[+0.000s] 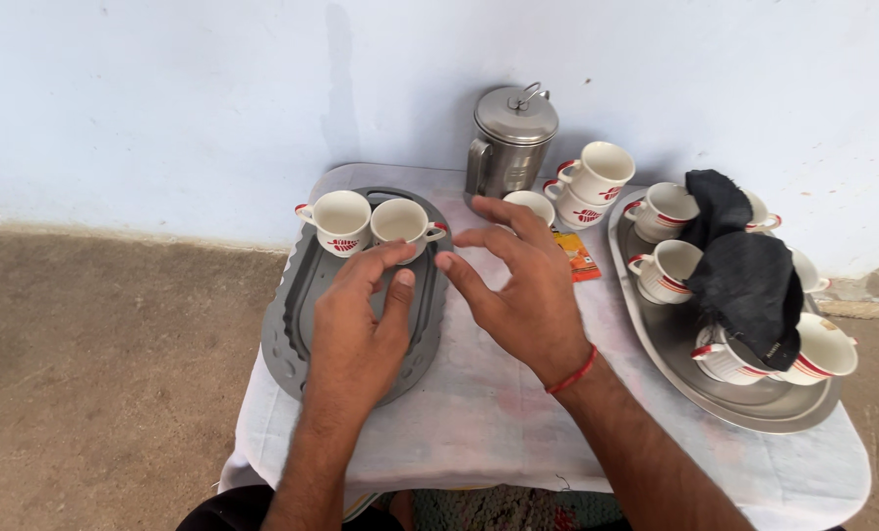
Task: The person wipes a white ceramic cup with a dark cloth, then wipes a gray plastic tray. They place four cups on the tray, wipe a small packet, and finally wipe a stainless steel thermos before placing it on the tray.
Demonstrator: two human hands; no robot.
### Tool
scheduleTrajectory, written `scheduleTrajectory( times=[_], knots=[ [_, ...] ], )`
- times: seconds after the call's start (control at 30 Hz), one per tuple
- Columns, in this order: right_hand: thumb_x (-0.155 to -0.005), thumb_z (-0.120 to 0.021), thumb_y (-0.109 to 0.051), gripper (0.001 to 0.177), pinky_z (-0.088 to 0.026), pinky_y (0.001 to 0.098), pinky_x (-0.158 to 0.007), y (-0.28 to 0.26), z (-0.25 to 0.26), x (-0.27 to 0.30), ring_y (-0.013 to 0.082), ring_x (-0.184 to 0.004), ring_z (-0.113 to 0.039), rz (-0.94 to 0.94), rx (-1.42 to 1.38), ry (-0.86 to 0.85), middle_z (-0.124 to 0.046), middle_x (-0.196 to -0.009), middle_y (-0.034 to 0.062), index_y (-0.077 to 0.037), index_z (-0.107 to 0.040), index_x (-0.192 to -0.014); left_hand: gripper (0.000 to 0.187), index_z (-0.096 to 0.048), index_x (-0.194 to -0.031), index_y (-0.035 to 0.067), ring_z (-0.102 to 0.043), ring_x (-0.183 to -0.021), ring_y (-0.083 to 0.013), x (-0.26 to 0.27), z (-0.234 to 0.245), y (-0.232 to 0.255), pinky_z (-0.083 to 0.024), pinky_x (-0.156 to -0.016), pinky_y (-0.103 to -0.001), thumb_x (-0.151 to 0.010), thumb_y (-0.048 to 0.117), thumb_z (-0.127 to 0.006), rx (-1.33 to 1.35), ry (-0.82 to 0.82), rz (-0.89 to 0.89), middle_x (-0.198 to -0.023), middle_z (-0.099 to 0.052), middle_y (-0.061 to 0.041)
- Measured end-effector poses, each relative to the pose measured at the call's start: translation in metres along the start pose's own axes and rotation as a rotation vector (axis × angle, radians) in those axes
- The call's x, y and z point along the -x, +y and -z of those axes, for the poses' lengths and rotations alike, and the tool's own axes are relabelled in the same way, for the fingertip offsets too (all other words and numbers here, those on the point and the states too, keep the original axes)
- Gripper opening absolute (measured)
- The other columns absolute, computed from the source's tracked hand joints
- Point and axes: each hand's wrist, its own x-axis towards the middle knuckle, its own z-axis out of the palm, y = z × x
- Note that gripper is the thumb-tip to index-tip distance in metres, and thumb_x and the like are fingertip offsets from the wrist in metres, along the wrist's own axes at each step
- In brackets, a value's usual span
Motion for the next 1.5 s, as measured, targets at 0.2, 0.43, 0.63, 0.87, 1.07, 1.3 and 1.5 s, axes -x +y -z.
scheduleTrajectory(
  times=[0.2,0.43,0.63,0.87,1.07,1.3,1.5],
  knots=[
    [-0.089,-0.083,-0.025,0.023,-0.056,0.0416,-0.099,0.007,0.027,0.016,0.0303,-0.124,-0.065,-0.039,0.098,0.041,-0.067,-0.132,0.0139,-0.007,-0.077,-0.102,0.033,-0.064,-0.132,0.005,-0.069,-0.121,-0.0218,0.006,-0.019,0.015,-0.056,-0.100,-0.036,-0.102,0.020,-0.057,0.148,-0.057,-0.008,-0.134,-0.069,-0.011],
    [-0.088,-0.083,-0.030,0.036,-0.060,0.0364,-0.084,0.028,0.048,0.018,0.0263,-0.110,-0.071,-0.270,0.115,0.048,-0.067,-0.128,0.0158,-0.006,-0.073,-0.113,0.053,-0.056,-0.140,-0.002,-0.064,-0.128,-0.0226,0.003,-0.053,0.019,-0.050,-0.107,-0.034,-0.106,0.038,-0.049,0.506,-0.099,0.086,-0.138,-0.067,-0.018],
    [-0.081,-0.084,-0.036,0.065,-0.063,0.0344,-0.080,0.047,0.051,0.010,0.0258,-0.100,-0.074,-0.405,0.125,-0.057,-0.061,-0.127,0.0198,-0.005,-0.062,-0.133,0.071,-0.056,-0.142,-0.002,-0.061,-0.129,-0.0212,-0.013,-0.083,0.013,-0.045,-0.108,-0.032,-0.104,0.056,-0.040,0.432,-0.104,0.113,-0.137,-0.066,-0.017],
    [-0.078,-0.085,-0.037,0.065,-0.061,0.0388,-0.078,0.052,0.042,-0.004,0.0280,-0.092,-0.075,-0.408,0.179,-0.106,-0.068,-0.121,0.0207,-0.007,-0.065,-0.132,0.074,-0.067,-0.121,-0.004,-0.056,-0.098,-0.0179,-0.040,-0.115,0.002,-0.049,-0.087,-0.034,-0.105,0.060,-0.035,0.578,-0.189,0.214,-0.103,-0.065,-0.011],
    [-0.076,-0.085,-0.033,0.052,-0.059,0.0393,-0.082,0.056,0.034,-0.012,0.0279,-0.093,-0.074,-0.425,0.219,-0.144,-0.072,-0.110,0.0190,-0.007,-0.075,-0.120,0.074,-0.066,-0.124,0.001,-0.059,-0.098,-0.0151,-0.051,-0.126,-0.002,-0.049,-0.089,-0.032,-0.101,0.063,-0.033,0.545,-0.221,0.323,-0.105,-0.065,-0.007],
    [-0.082,-0.083,-0.028,0.037,-0.060,0.0362,-0.083,0.062,0.027,-0.013,0.0243,-0.091,-0.073,-0.498,0.235,-0.200,-0.065,-0.118,0.0179,-0.003,-0.075,-0.109,0.068,-0.067,-0.120,0.001,-0.055,-0.083,-0.0141,-0.050,-0.125,0.003,-0.049,-0.075,-0.032,-0.102,0.059,-0.037,0.499,-0.230,0.356,-0.092,-0.062,-0.005],
    [-0.090,-0.077,-0.023,0.021,-0.062,0.0328,-0.080,0.067,0.027,-0.008,0.0233,-0.088,-0.074,-0.451,0.168,-0.146,-0.059,-0.116,0.0145,-0.002,-0.077,-0.095,0.051,-0.065,-0.123,0.002,-0.062,-0.091,-0.0087,-0.048,-0.125,0.001,-0.051,-0.082,-0.025,-0.101,0.046,-0.048,0.674,-0.218,0.338,-0.096,-0.068,-0.003]
  ],
)
